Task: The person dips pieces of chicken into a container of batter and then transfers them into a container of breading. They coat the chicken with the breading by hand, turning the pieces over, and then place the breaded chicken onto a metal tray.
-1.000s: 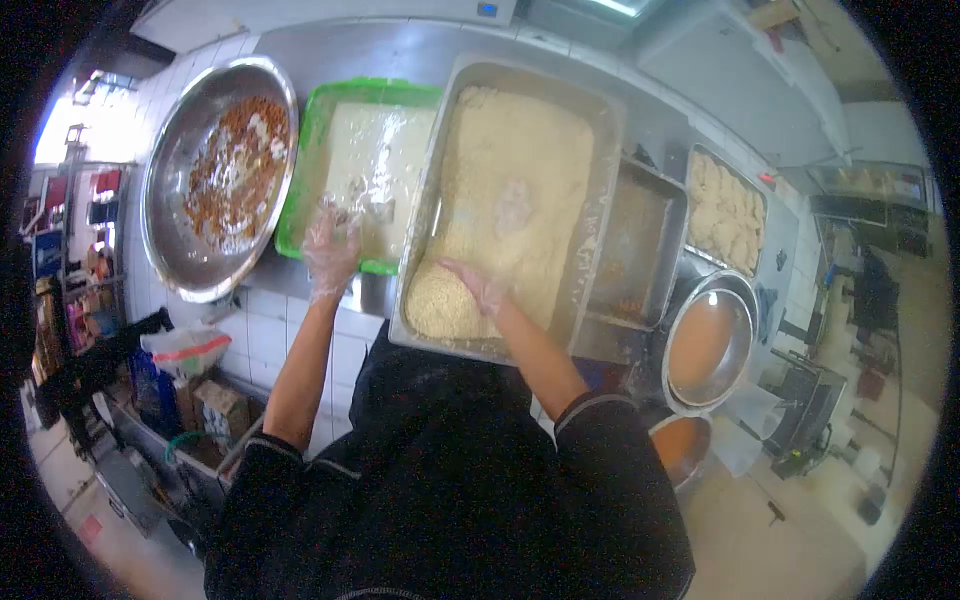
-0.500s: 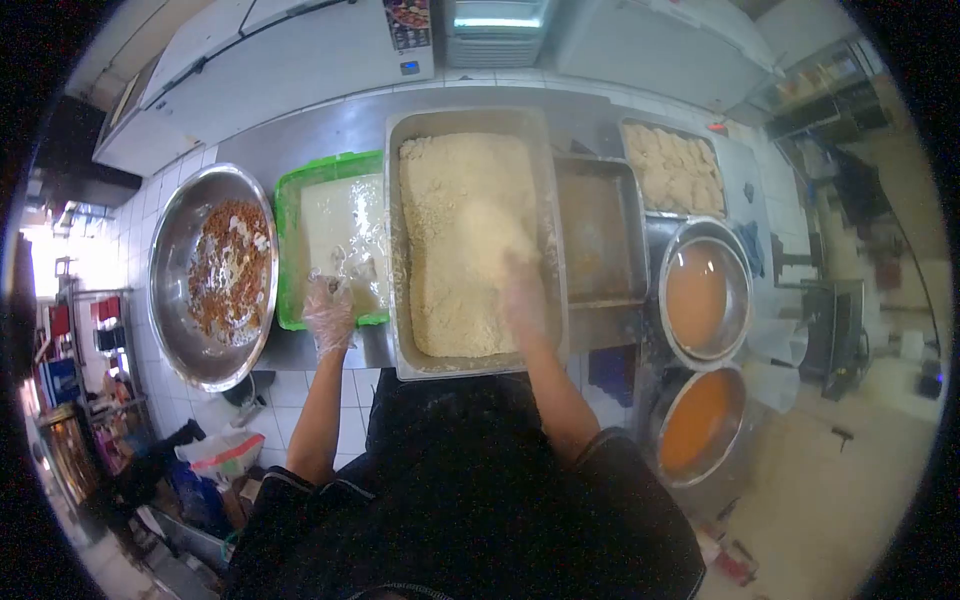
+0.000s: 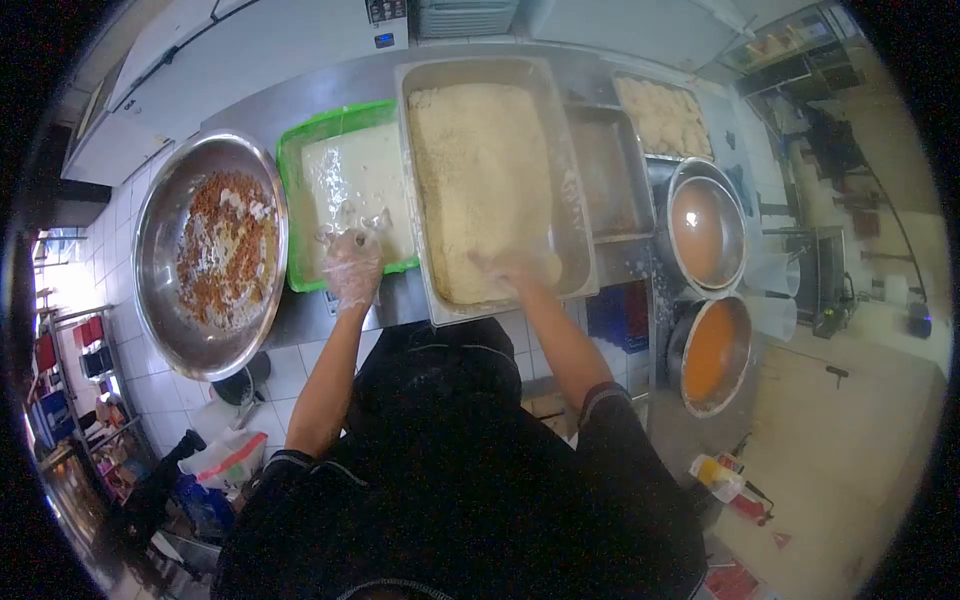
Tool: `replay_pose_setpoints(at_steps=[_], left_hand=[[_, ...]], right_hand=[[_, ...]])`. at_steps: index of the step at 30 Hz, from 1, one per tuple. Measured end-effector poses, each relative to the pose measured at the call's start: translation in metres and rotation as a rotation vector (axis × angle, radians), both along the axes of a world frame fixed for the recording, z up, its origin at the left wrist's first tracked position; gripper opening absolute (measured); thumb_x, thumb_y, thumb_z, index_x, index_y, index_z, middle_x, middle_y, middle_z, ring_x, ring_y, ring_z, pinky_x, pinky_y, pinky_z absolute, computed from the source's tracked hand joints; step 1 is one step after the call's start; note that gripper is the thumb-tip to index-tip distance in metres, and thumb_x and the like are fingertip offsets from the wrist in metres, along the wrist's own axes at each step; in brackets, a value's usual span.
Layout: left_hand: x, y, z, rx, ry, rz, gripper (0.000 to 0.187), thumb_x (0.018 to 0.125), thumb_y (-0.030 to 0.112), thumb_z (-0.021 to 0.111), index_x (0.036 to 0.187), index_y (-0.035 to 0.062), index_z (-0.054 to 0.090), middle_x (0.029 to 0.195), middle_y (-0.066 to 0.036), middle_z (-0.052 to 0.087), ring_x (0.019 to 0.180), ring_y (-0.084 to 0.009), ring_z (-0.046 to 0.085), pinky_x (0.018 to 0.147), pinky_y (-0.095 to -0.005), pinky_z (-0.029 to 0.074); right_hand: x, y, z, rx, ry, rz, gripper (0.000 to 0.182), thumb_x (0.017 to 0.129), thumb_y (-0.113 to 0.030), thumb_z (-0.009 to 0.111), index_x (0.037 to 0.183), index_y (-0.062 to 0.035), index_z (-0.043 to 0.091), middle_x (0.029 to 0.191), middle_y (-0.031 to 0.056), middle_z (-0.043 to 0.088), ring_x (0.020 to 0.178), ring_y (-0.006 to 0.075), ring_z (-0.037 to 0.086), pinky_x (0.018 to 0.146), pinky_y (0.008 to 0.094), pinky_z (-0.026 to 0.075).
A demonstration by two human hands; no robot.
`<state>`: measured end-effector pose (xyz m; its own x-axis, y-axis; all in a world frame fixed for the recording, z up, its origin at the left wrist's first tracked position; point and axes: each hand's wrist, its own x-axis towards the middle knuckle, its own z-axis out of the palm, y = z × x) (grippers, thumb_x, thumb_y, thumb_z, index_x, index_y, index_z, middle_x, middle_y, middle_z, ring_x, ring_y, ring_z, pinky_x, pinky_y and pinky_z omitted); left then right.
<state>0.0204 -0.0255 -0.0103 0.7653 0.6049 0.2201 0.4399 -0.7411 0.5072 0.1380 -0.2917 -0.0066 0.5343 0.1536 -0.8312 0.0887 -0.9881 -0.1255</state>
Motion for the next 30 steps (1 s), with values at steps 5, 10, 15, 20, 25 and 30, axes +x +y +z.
replay_pose_setpoints(at_steps=[5, 10, 15, 20, 25, 30], left_hand=[[0.0, -0.002, 0.004, 0.041, 0.006, -0.056, 0.018, 0.084, 0.026, 0.069, 0.083, 0.0084, 0.07, 0.084, -0.018, 0.071, 0.08, -0.0366, 0.069, 0.071, -0.0502, 0.055], [0.002, -0.005, 0.0, -0.004, 0.066, 0.003, 0.019, 0.083, 0.027, 0.07, 0.085, 0.0083, 0.071, 0.084, -0.018, 0.071, 0.08, -0.0369, 0.069, 0.072, -0.0504, 0.055], [0.008, -0.002, 0.002, 0.018, 0.152, -0.012, 0.021, 0.083, 0.028, 0.071, 0.087, 0.0072, 0.071, 0.084, -0.019, 0.071, 0.081, -0.0375, 0.07, 0.075, -0.0502, 0.055], [0.015, -0.014, 0.017, 0.01, 0.137, 0.019, 0.019, 0.082, 0.023, 0.067, 0.086, 0.0044, 0.07, 0.087, -0.02, 0.072, 0.082, -0.0389, 0.069, 0.079, -0.0499, 0.055], [0.01, -0.009, 0.005, -0.047, 0.161, 0.025, 0.02, 0.082, 0.023, 0.07, 0.091, 0.005, 0.07, 0.082, -0.018, 0.071, 0.08, -0.0377, 0.069, 0.075, -0.0497, 0.056], [0.01, -0.008, 0.001, 0.08, 0.068, 0.018, 0.021, 0.082, 0.023, 0.07, 0.089, 0.004, 0.07, 0.082, -0.02, 0.07, 0.077, -0.0392, 0.069, 0.073, -0.0496, 0.056]], right_hand=[[0.009, 0.034, -0.039, 0.23, 0.098, -0.061, 0.085, 0.093, -0.07, 0.05, 0.149, -0.0065, 0.051, 0.152, 0.0187, 0.05, 0.137, 0.0326, 0.049, 0.116, 0.0439, 0.037], [0.0, 0.022, -0.067, 0.571, 0.343, -0.361, 0.075, 0.095, -0.059, 0.056, 0.152, -0.0106, 0.047, 0.156, 0.0128, 0.046, 0.145, 0.0259, 0.04, 0.118, 0.0446, 0.033], [0.017, -0.002, -0.12, 0.762, 0.174, -0.359, 0.062, 0.098, -0.044, 0.06, 0.149, -0.0106, 0.05, 0.15, 0.0111, 0.054, 0.138, 0.0261, 0.05, 0.114, 0.0479, 0.041], [0.045, 0.012, -0.05, 1.194, 0.964, -1.375, 0.059, 0.097, -0.046, 0.058, 0.14, -0.0063, 0.056, 0.139, 0.0166, 0.062, 0.122, 0.0341, 0.063, 0.108, 0.0501, 0.048], [0.063, 0.007, 0.0, 1.387, 0.765, -1.44, 0.049, 0.098, -0.041, 0.061, 0.132, -0.0047, 0.062, 0.128, 0.0173, 0.068, 0.112, 0.0336, 0.068, 0.102, 0.0484, 0.053], [0.019, 0.016, -0.057, 1.123, -0.198, -0.546, 0.043, 0.098, -0.034, 0.063, 0.127, -0.0015, 0.063, 0.123, 0.021, 0.067, 0.111, 0.0378, 0.066, 0.098, 0.0481, 0.052]])
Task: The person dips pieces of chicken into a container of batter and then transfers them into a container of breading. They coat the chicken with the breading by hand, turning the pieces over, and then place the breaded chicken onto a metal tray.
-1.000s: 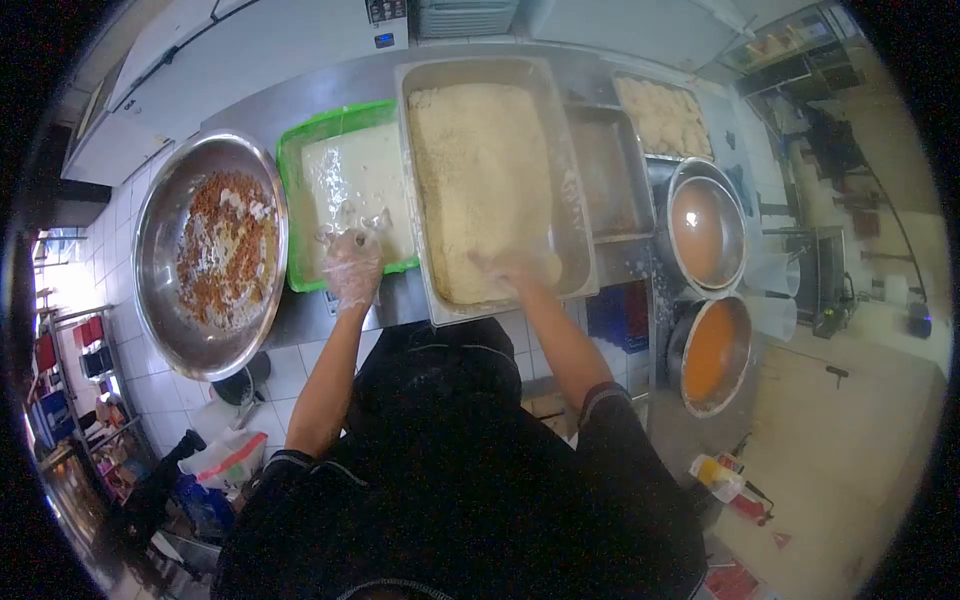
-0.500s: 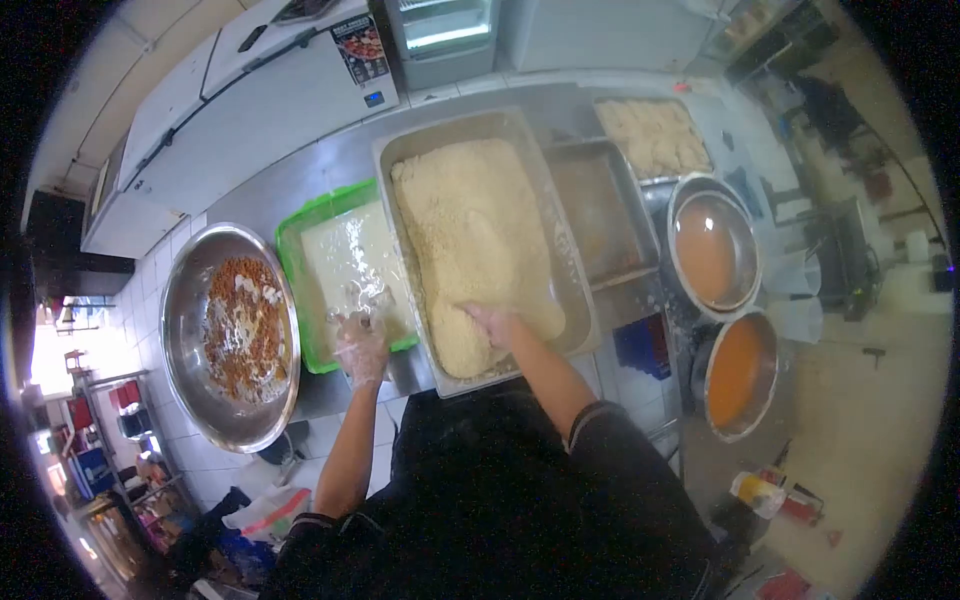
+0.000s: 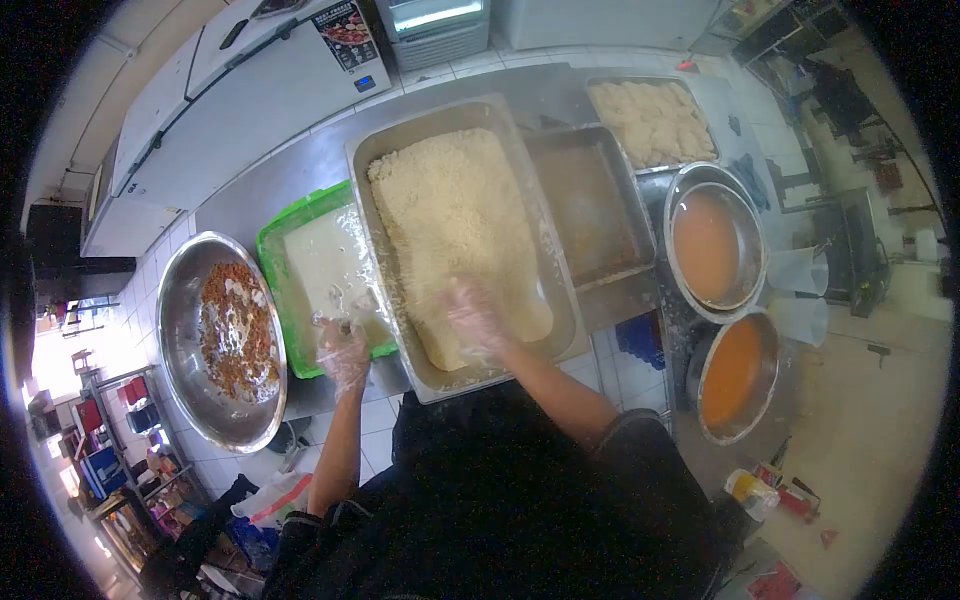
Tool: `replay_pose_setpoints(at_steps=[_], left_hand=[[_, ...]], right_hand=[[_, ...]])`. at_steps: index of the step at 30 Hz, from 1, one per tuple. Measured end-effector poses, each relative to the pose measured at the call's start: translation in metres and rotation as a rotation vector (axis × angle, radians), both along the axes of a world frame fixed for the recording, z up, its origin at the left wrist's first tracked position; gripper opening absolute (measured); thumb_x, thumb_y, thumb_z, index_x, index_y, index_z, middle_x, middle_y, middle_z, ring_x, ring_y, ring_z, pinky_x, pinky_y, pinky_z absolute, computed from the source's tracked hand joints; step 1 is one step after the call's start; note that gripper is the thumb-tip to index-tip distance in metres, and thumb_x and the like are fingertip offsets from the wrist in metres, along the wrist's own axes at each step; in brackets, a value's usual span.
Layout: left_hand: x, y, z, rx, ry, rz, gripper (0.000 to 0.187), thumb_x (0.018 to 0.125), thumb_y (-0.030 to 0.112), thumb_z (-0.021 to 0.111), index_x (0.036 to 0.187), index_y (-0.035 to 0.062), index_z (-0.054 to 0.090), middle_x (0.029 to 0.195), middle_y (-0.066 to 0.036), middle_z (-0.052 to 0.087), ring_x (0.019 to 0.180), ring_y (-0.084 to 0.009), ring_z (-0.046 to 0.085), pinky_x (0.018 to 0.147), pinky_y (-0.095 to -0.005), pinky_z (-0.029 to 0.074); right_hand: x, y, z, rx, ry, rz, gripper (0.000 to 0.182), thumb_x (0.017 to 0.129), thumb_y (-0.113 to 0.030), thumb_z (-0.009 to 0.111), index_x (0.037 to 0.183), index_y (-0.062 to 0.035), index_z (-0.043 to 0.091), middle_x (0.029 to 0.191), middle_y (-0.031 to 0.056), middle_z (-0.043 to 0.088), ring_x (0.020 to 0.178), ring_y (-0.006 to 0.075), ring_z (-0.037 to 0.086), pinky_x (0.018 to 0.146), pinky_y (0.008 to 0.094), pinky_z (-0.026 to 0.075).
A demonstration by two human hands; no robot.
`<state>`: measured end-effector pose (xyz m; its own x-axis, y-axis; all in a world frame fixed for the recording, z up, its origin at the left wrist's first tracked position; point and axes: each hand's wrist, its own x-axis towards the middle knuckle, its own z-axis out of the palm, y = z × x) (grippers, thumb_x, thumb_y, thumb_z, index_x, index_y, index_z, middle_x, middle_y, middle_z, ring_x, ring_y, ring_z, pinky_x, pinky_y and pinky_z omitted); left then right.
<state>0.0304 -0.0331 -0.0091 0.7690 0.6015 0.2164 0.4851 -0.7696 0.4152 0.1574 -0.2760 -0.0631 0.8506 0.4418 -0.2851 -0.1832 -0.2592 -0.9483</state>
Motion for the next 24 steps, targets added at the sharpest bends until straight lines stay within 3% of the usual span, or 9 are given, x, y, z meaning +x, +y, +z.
replay_pose_setpoints(at_steps=[7, 10, 11, 12, 13, 16, 19, 22, 24], left_hand=[[-0.009, 0.012, -0.032, 0.116, 0.008, -0.093, 0.023, 0.085, 0.028, 0.071, 0.087, 0.0055, 0.069, 0.083, -0.017, 0.069, 0.075, -0.0363, 0.067, 0.07, -0.0484, 0.055], [-0.012, 0.004, -0.023, 0.003, -0.002, -0.013, 0.03, 0.088, 0.036, 0.065, 0.087, 0.0063, 0.07, 0.083, -0.018, 0.07, 0.077, -0.0349, 0.068, 0.076, -0.0497, 0.054], [-0.011, 0.006, -0.019, -0.093, 0.097, 0.011, 0.031, 0.089, 0.037, 0.064, 0.088, 0.0068, 0.071, 0.085, -0.018, 0.071, 0.079, -0.0357, 0.069, 0.08, -0.0525, 0.053], [-0.007, 0.005, 0.001, -0.183, 0.145, 0.064, 0.033, 0.089, 0.039, 0.062, 0.091, 0.0068, 0.071, 0.089, -0.018, 0.072, 0.083, -0.0368, 0.07, 0.087, -0.0538, 0.051], [-0.004, 0.004, 0.021, -0.291, 0.185, 0.103, 0.036, 0.09, 0.041, 0.061, 0.093, 0.0068, 0.072, 0.092, -0.019, 0.072, 0.086, -0.0378, 0.07, 0.093, -0.0551, 0.049], [-0.012, -0.006, 0.002, -0.311, 0.127, 0.175, 0.043, 0.092, 0.046, 0.056, 0.099, 0.006, 0.071, 0.101, -0.021, 0.072, 0.096, -0.0402, 0.07, 0.103, -0.0571, 0.044], [-0.012, -0.009, 0.023, -0.289, 0.164, 0.201, 0.05, 0.093, 0.051, 0.053, 0.103, 0.0052, 0.07, 0.106, -0.022, 0.071, 0.102, -0.0418, 0.069, 0.104, -0.0566, 0.045], [-0.012, -0.008, 0.038, -0.363, 0.167, 0.235, 0.052, 0.093, 0.053, 0.055, 0.104, 0.005, 0.071, 0.105, -0.022, 0.071, 0.102, -0.0423, 0.069, 0.103, -0.0601, 0.044], [-0.015, -0.006, 0.018, -0.404, 0.145, 0.214, 0.054, 0.093, 0.055, 0.054, 0.105, 0.0048, 0.071, 0.105, -0.023, 0.071, 0.102, -0.0428, 0.069, 0.105, -0.0625, 0.04]], right_hand=[[0.027, 0.053, -0.014, -0.202, -0.991, 0.208, 0.036, 0.093, -0.02, 0.066, 0.122, 0.0005, 0.064, 0.127, 0.02, 0.063, 0.124, 0.0417, 0.056, 0.107, 0.0502, 0.044], [0.012, 0.043, -0.034, -0.182, -0.704, 0.377, 0.039, 0.101, -0.022, 0.06, 0.135, -0.0021, 0.061, 0.131, 0.0244, 0.061, 0.132, 0.0434, 0.05, 0.113, 0.0542, 0.038], [0.003, 0.013, -0.14, -0.201, -1.215, 0.505, 0.046, 0.105, -0.033, 0.054, 0.138, -0.002, 0.058, 0.142, 0.0261, 0.055, 0.135, 0.0439, 0.048, 0.117, 0.0556, 0.033], [0.002, 0.023, -0.048, -0.259, -0.371, 0.518, 0.047, 0.107, -0.033, 0.048, 0.143, -0.0025, 0.055, 0.151, 0.0256, 0.046, 0.139, 0.0439, 0.044, 0.12, 0.0547, 0.029], [-0.001, 0.018, -0.029, -0.357, -0.399, 0.642, 0.047, 0.106, -0.023, 0.048, 0.148, -0.0022, 0.05, 0.156, 0.0252, 0.04, 0.141, 0.0436, 0.043, 0.122, 0.0521, 0.028], [0.021, -0.064, -0.19, -0.444, -0.817, 1.042, 0.067, 0.094, -0.009, 0.051, 0.159, -0.0058, 0.034, 0.161, 0.0215, 0.035, 0.147, 0.0419, 0.034, 0.125, 0.0484, 0.022], [0.015, -0.06, -0.111, -0.219, -0.337, 1.123, 0.067, 0.097, -0.018, 0.053, 0.16, -0.0083, 0.031, 0.164, 0.0167, 0.031, 0.149, 0.0406, 0.031, 0.126, 0.0469, 0.021], [0.0, -0.014, -0.036, -0.401, 0.615, 0.575, 0.075, 0.1, -0.052, 0.055, 0.156, -0.0048, 0.039, 0.161, 0.0181, 0.037, 0.15, 0.0363, 0.03, 0.12, 0.052, 0.027], [-0.005, -0.004, -0.006, -0.465, 0.64, 0.509, 0.073, 0.099, -0.056, 0.053, 0.152, -0.0062, 0.044, 0.153, 0.017, 0.046, 0.141, 0.0354, 0.04, 0.116, 0.0499, 0.034]])
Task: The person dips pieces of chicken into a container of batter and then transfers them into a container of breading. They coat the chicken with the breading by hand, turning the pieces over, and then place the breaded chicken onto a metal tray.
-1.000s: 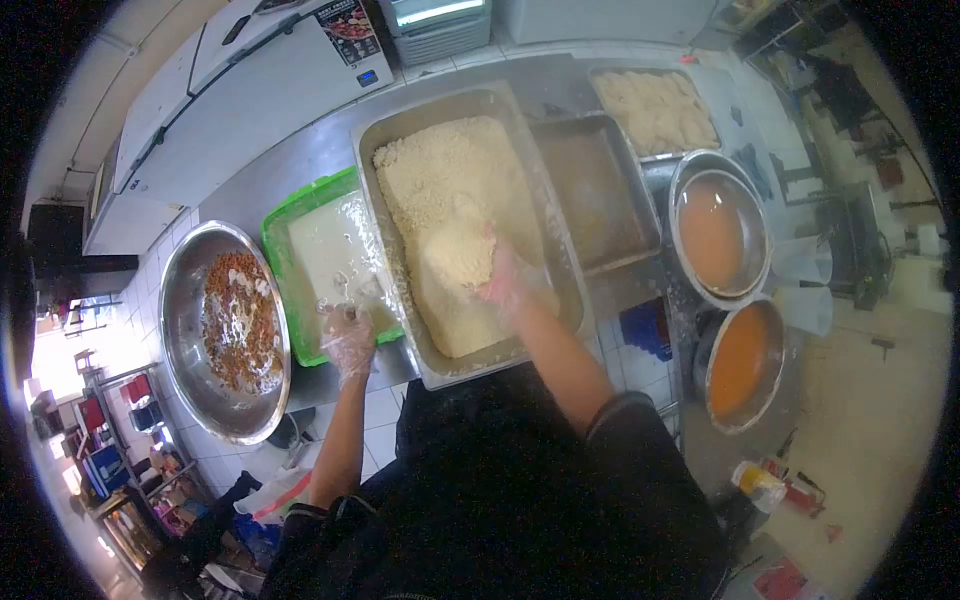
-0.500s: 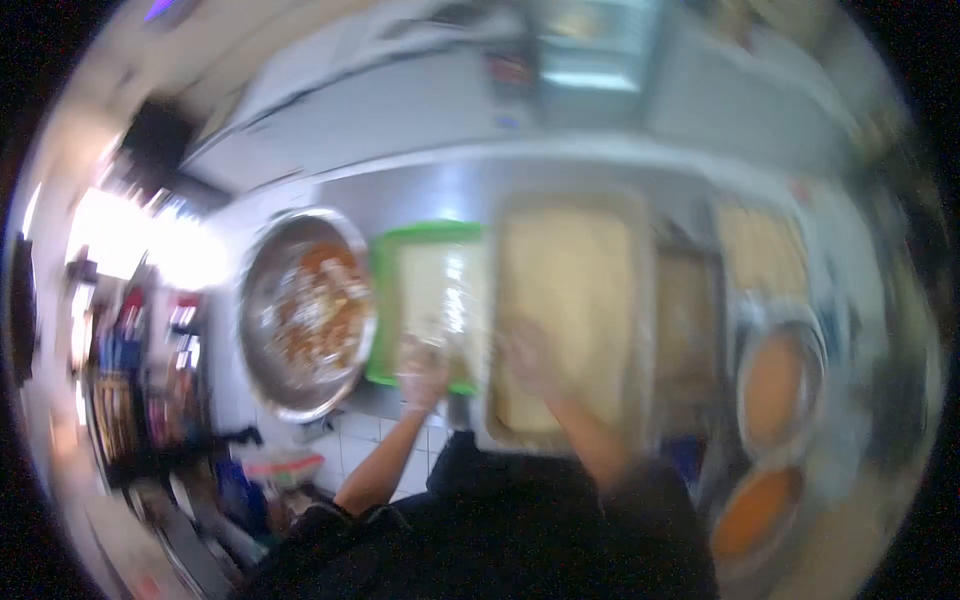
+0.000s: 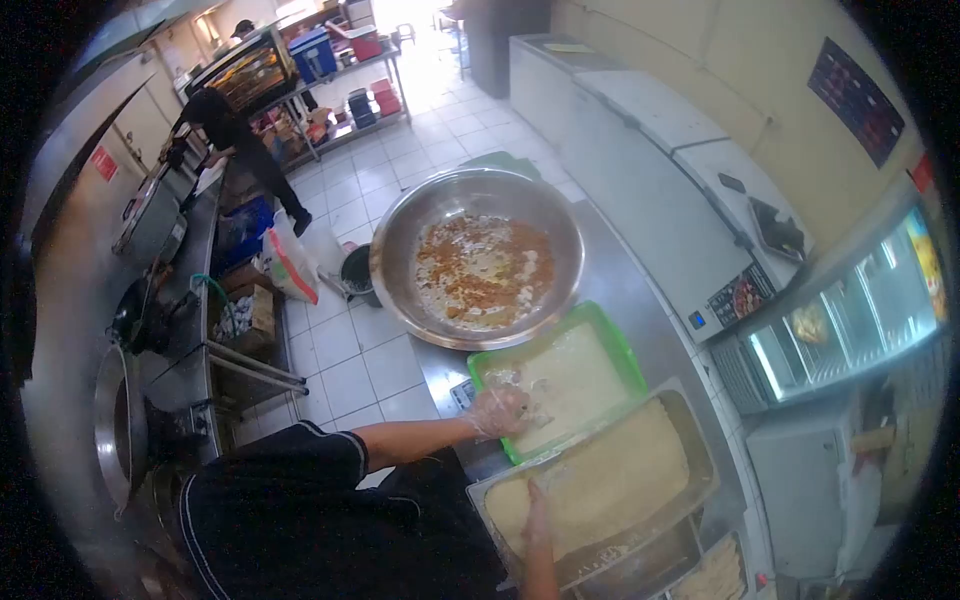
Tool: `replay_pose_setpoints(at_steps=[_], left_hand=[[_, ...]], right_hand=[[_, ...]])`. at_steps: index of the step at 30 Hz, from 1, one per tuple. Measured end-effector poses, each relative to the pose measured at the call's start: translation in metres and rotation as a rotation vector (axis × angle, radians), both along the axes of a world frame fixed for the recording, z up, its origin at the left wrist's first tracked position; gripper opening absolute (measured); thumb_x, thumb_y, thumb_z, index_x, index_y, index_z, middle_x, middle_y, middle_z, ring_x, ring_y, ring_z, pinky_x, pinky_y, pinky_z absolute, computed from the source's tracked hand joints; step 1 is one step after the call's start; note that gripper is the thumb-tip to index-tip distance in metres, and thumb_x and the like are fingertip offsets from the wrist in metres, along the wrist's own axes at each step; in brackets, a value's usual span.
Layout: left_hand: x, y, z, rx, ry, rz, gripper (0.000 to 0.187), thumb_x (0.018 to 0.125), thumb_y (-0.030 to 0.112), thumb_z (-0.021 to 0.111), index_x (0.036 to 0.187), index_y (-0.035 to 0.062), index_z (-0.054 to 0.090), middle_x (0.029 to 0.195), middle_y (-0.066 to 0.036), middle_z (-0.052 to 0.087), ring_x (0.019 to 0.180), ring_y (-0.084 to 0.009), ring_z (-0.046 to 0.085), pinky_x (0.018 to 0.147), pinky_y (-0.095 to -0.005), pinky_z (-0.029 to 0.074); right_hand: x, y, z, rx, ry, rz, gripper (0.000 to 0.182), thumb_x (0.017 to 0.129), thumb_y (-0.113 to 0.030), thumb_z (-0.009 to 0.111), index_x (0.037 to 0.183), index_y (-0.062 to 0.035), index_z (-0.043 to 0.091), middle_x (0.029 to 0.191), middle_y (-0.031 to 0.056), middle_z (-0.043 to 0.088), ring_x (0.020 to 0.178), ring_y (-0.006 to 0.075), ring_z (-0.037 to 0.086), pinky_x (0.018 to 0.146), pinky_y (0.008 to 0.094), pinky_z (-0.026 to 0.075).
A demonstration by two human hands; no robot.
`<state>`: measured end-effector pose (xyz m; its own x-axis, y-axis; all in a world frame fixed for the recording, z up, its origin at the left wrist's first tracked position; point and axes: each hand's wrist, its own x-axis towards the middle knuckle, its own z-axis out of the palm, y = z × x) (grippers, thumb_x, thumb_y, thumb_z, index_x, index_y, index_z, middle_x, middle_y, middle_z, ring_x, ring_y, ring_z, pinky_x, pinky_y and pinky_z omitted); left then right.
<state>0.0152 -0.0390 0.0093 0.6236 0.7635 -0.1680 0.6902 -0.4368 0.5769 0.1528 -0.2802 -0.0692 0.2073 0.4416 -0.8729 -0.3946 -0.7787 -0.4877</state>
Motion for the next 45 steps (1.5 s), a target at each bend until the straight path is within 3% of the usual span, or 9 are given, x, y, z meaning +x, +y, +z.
replay_pose_setpoints(at_steps=[6, 10, 14, 17, 19, 21, 24, 32, 45], left_hand=[[0.002, -0.002, -0.015, 0.181, -0.072, 0.025, 0.047, 0.09, 0.051, 0.059, 0.095, 0.0065, 0.074, 0.095, -0.023, 0.071, 0.095, -0.0415, 0.07, 0.093, -0.0572, 0.051], [0.005, -0.005, -0.025, 0.362, -0.142, 0.051, 0.046, 0.088, 0.05, 0.06, 0.086, 0.0068, 0.075, 0.085, -0.022, 0.071, 0.089, -0.0409, 0.07, 0.093, -0.0624, 0.046], [0.004, 0.007, -0.083, 0.348, -0.207, -0.058, 0.042, 0.084, 0.047, 0.067, 0.067, 0.0078, 0.065, 0.067, -0.016, 0.064, 0.064, -0.0346, 0.063, 0.068, -0.0523, 0.05], [0.01, 0.003, -0.025, 0.273, -0.208, -0.045, 0.037, 0.082, 0.039, 0.073, 0.07, 0.005, 0.063, 0.066, -0.017, 0.061, 0.062, -0.0348, 0.061, 0.064, -0.0491, 0.049], [0.008, 0.005, -0.026, 0.358, -0.246, -0.083, 0.023, 0.085, 0.028, 0.071, 0.081, 0.0053, 0.066, 0.081, -0.017, 0.067, 0.076, -0.0377, 0.065, 0.071, -0.0489, 0.052], [0.01, 0.006, -0.02, 0.394, -0.213, -0.082, 0.025, 0.083, 0.031, 0.071, 0.084, 0.0056, 0.068, 0.079, -0.019, 0.068, 0.078, -0.0392, 0.068, 0.072, -0.0518, 0.053], [0.01, 0.003, -0.017, 0.395, -0.219, -0.063, 0.022, 0.081, 0.027, 0.071, 0.084, 0.006, 0.067, 0.077, -0.017, 0.067, 0.076, -0.0387, 0.067, 0.073, -0.052, 0.053], [0.012, 0.001, -0.013, 0.442, -0.209, -0.073, 0.02, 0.081, 0.026, 0.071, 0.089, 0.0087, 0.067, 0.084, -0.015, 0.069, 0.079, -0.038, 0.066, 0.076, -0.0517, 0.053], [0.015, 0.004, -0.013, 0.424, -0.106, -0.054, 0.019, 0.082, 0.026, 0.071, 0.087, 0.0078, 0.068, 0.086, -0.016, 0.07, 0.079, -0.0369, 0.068, 0.074, -0.0499, 0.054]], right_hand=[[0.032, -0.058, -0.096, 0.385, 0.236, -0.489, 0.065, 0.1, -0.058, 0.05, 0.138, -0.006, 0.057, 0.129, 0.0133, 0.066, 0.111, 0.032, 0.067, 0.096, 0.0474, 0.055], [0.047, -0.07, -0.02, 0.366, 0.206, -0.697, 0.062, 0.103, -0.054, 0.046, 0.137, -0.0035, 0.057, 0.125, 0.0138, 0.068, 0.106, 0.0317, 0.069, 0.093, 0.0453, 0.058], [0.074, -0.096, -0.02, 0.429, 0.001, -0.373, 0.055, 0.105, -0.046, 0.044, 0.143, -0.0063, 0.055, 0.129, 0.0105, 0.065, 0.108, 0.0246, 0.064, 0.087, 0.0392, 0.056], [0.1, -0.085, -0.016, 0.486, -0.133, -0.339, 0.045, 0.106, -0.033, 0.047, 0.141, -0.0085, 0.058, 0.124, 0.0091, 0.066, 0.101, 0.0157, 0.063, 0.071, 0.0289, 0.057], [0.091, -0.029, 0.084, 0.287, -0.305, -0.427, 0.053, 0.104, -0.042, 0.053, 0.139, -0.0033, 0.059, 0.129, 0.0104, 0.066, 0.113, 0.0187, 0.063, 0.094, 0.0322, 0.053], [0.139, -0.032, -0.015, 0.259, -0.302, -0.548, 0.061, 0.103, -0.046, 0.056, 0.143, 0.0002, 0.055, 0.138, 0.0113, 0.061, 0.122, 0.0218, 0.059, 0.106, 0.0346, 0.045], [0.108, 0.01, 0.113, 0.269, -0.503, -0.73, 0.066, 0.103, -0.047, 0.056, 0.143, 0.0054, 0.052, 0.145, 0.0163, 0.056, 0.133, 0.0274, 0.053, 0.113, 0.0355, 0.04], [0.129, 0.02, 0.01, 0.058, -1.804, 0.517, 0.065, 0.103, -0.05, 0.047, 0.156, -0.0121, 0.042, 0.161, 0.0258, 0.034, 0.15, 0.0462, 0.027, 0.123, 0.0592, 0.02], [0.091, 0.044, 0.015, -0.282, -1.498, 0.45, 0.071, 0.103, -0.054, 0.041, 0.161, -0.0142, 0.032, 0.164, 0.0308, 0.02, 0.153, 0.0461, 0.018, 0.125, 0.0586, 0.005]])
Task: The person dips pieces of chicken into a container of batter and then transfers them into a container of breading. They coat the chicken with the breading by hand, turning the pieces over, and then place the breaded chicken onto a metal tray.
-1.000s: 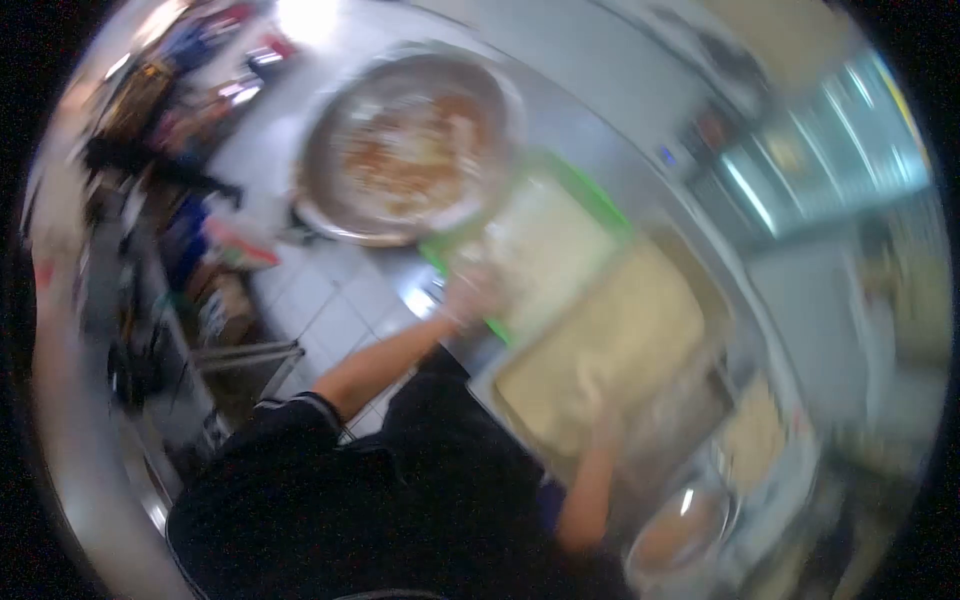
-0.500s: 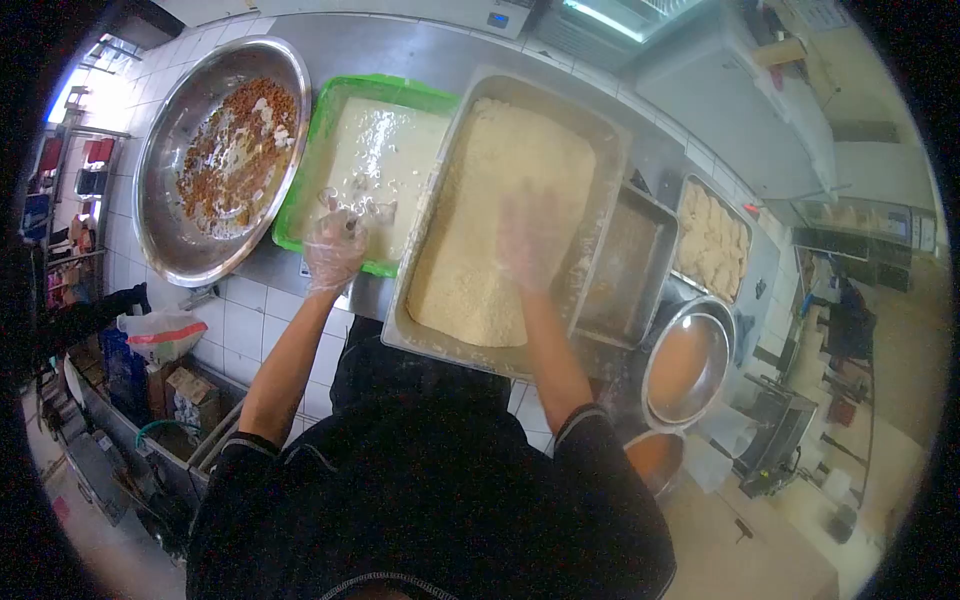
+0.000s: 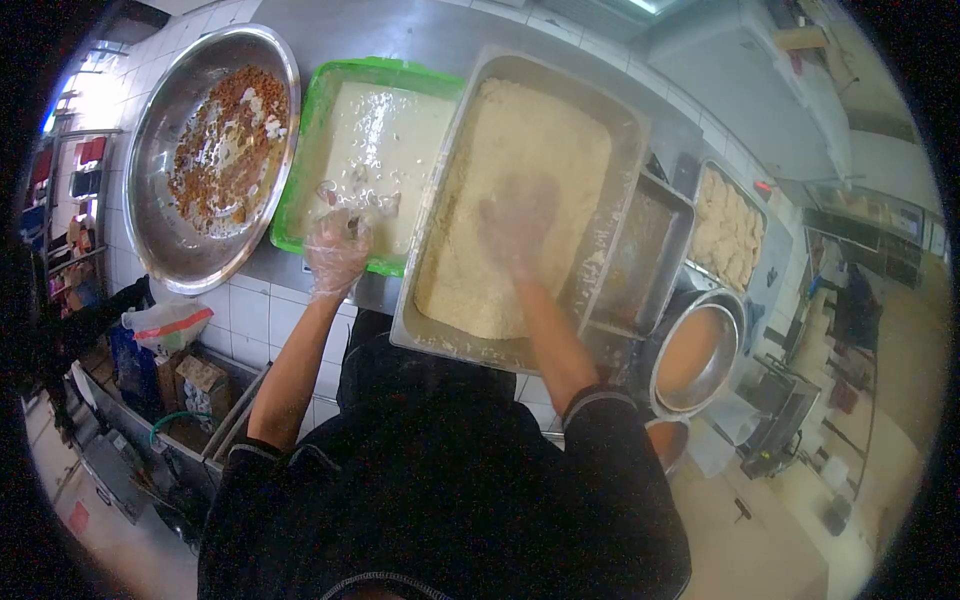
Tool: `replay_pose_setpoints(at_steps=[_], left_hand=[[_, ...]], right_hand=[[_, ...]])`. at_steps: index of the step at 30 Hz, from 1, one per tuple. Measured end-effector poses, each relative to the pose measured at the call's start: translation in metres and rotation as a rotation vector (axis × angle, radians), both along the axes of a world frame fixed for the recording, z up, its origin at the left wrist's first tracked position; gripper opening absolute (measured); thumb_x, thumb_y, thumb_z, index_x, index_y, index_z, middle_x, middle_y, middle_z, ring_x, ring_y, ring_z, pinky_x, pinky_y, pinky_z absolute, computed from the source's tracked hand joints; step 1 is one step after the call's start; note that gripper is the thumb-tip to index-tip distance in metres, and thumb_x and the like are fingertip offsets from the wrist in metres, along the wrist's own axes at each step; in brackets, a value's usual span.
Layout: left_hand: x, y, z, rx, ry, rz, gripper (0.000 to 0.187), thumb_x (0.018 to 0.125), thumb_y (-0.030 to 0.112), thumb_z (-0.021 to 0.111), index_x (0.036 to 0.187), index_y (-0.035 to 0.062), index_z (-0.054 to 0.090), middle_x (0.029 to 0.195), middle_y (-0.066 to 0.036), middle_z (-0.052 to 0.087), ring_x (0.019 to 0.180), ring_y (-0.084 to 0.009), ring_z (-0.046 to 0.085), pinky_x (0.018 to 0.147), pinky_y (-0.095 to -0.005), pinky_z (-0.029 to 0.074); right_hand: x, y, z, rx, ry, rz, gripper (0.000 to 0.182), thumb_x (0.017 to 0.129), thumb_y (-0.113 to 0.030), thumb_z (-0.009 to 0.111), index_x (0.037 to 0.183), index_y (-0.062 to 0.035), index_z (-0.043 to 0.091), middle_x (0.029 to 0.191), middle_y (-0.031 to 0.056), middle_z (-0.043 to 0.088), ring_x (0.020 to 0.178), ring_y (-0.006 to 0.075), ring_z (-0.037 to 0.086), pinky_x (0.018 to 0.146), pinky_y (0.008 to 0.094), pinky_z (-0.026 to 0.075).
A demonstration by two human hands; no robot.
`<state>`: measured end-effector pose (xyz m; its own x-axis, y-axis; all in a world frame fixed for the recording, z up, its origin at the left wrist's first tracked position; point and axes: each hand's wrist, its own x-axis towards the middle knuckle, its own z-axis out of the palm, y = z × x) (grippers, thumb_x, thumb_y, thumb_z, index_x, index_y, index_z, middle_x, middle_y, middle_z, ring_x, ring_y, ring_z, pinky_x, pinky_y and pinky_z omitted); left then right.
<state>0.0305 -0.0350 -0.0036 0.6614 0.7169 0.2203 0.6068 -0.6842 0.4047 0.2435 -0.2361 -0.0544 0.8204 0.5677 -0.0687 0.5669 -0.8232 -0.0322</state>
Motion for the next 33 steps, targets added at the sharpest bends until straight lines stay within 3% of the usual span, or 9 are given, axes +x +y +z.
replay_pose_setpoints(at_steps=[3, 6, 9, 12, 13, 19, 25, 31, 33], left_hand=[[0.001, 0.004, -0.001, -0.018, -0.025, -0.035, 0.021, 0.083, 0.027, 0.071, 0.082, 0.0073, 0.066, 0.08, -0.016, 0.068, 0.076, -0.0363, 0.066, 0.072, -0.0501, 0.053], [-0.007, 0.003, -0.027, -0.102, -0.068, -0.044, 0.027, 0.083, 0.03, 0.072, 0.074, 0.0071, 0.06, 0.067, -0.015, 0.057, 0.067, -0.0344, 0.06, 0.067, -0.0486, 0.049], [-0.012, 0.004, -0.036, 0.007, -0.1, -0.057, 0.036, 0.084, 0.035, 0.071, 0.072, 0.0046, 0.057, 0.067, -0.016, 0.056, 0.066, -0.0358, 0.058, 0.068, -0.0484, 0.048], [-0.005, 0.007, -0.006, -0.232, 0.049, 0.042, 0.032, 0.088, 0.036, 0.066, 0.085, 0.0038, 0.064, 0.082, -0.019, 0.065, 0.077, -0.0362, 0.065, 0.072, -0.0498, 0.055], [0.0, 0.005, -0.007, -0.202, 0.053, 0.048, 0.032, 0.089, 0.036, 0.065, 0.09, 0.004, 0.066, 0.086, -0.019, 0.066, 0.079, -0.036, 0.066, 0.072, -0.0502, 0.056], [-0.009, -0.002, -0.027, -0.248, 0.067, 0.046, 0.032, 0.089, 0.036, 0.062, 0.101, 0.0057, 0.067, 0.096, -0.019, 0.067, 0.085, -0.0352, 0.068, 0.073, -0.0491, 0.057], [-0.009, 0.001, -0.009, -0.275, -0.001, 0.069, 0.03, 0.091, 0.035, 0.062, 0.091, 0.0062, 0.07, 0.089, -0.017, 0.07, 0.082, -0.0359, 0.068, 0.072, -0.0489, 0.057], [-0.007, 0.003, -0.001, -0.31, 0.076, 0.05, 0.031, 0.091, 0.037, 0.061, 0.095, 0.0071, 0.07, 0.088, -0.018, 0.069, 0.083, -0.0358, 0.069, 0.072, -0.0497, 0.056], [-0.009, 0.004, -0.011, -0.295, 0.064, 0.029, 0.031, 0.091, 0.037, 0.06, 0.096, 0.0075, 0.07, 0.089, -0.018, 0.069, 0.083, -0.0364, 0.069, 0.071, -0.0501, 0.056]], right_hand=[[0.033, 0.015, 0.012, 0.245, -0.276, -0.044, 0.066, 0.104, -0.046, 0.047, 0.158, -0.0095, 0.036, 0.162, 0.0291, 0.026, 0.151, 0.0446, 0.023, 0.125, 0.0564, 0.011], [0.057, -0.006, -0.083, -0.204, -0.829, 0.053, 0.047, 0.107, -0.021, 0.046, 0.151, -0.0051, 0.041, 0.152, 0.0183, 0.045, 0.14, 0.0338, 0.044, 0.119, 0.0464, 0.036], [0.042, 0.018, -0.06, 0.033, -0.68, 0.122, 0.053, 0.108, -0.029, 0.041, 0.155, -0.0051, 0.036, 0.157, 0.0213, 0.038, 0.145, 0.0373, 0.038, 0.121, 0.0496, 0.03], [0.036, 0.029, -0.046, 0.112, -0.569, 0.128, 0.059, 0.11, -0.037, 0.036, 0.159, -0.0052, 0.031, 0.163, 0.0243, 0.03, 0.15, 0.0408, 0.032, 0.123, 0.0528, 0.025], [0.037, 0.033, -0.042, 0.062, -0.509, 0.142, 0.061, 0.109, -0.036, 0.038, 0.161, -0.0076, 0.028, 0.166, 0.0234, 0.023, 0.153, 0.0396, 0.025, 0.126, 0.0525, 0.018], [0.023, 0.057, 0.011, -0.272, -0.109, -0.092, 0.062, 0.109, -0.046, 0.033, 0.162, -0.0115, 0.03, 0.164, 0.0271, 0.025, 0.152, 0.0416, 0.026, 0.122, 0.0536, 0.023], [-0.029, 0.035, -0.002, -0.545, -0.114, -0.072, 0.063, 0.109, -0.046, 0.034, 0.161, -0.0121, 0.032, 0.163, 0.0254, 0.029, 0.151, 0.0376, 0.03, 0.122, 0.0504, 0.026], [-0.033, 0.025, 0.003, -0.312, -0.121, -0.047, 0.062, 0.109, -0.045, 0.035, 0.161, -0.0124, 0.032, 0.163, 0.02, 0.033, 0.15, 0.0365, 0.033, 0.12, 0.0488, 0.03], [-0.029, -0.006, -0.056, -0.048, -0.446, 0.035, 0.061, 0.109, -0.044, 0.035, 0.161, -0.013, 0.031, 0.164, 0.0189, 0.032, 0.15, 0.0366, 0.032, 0.121, 0.0486, 0.029]])
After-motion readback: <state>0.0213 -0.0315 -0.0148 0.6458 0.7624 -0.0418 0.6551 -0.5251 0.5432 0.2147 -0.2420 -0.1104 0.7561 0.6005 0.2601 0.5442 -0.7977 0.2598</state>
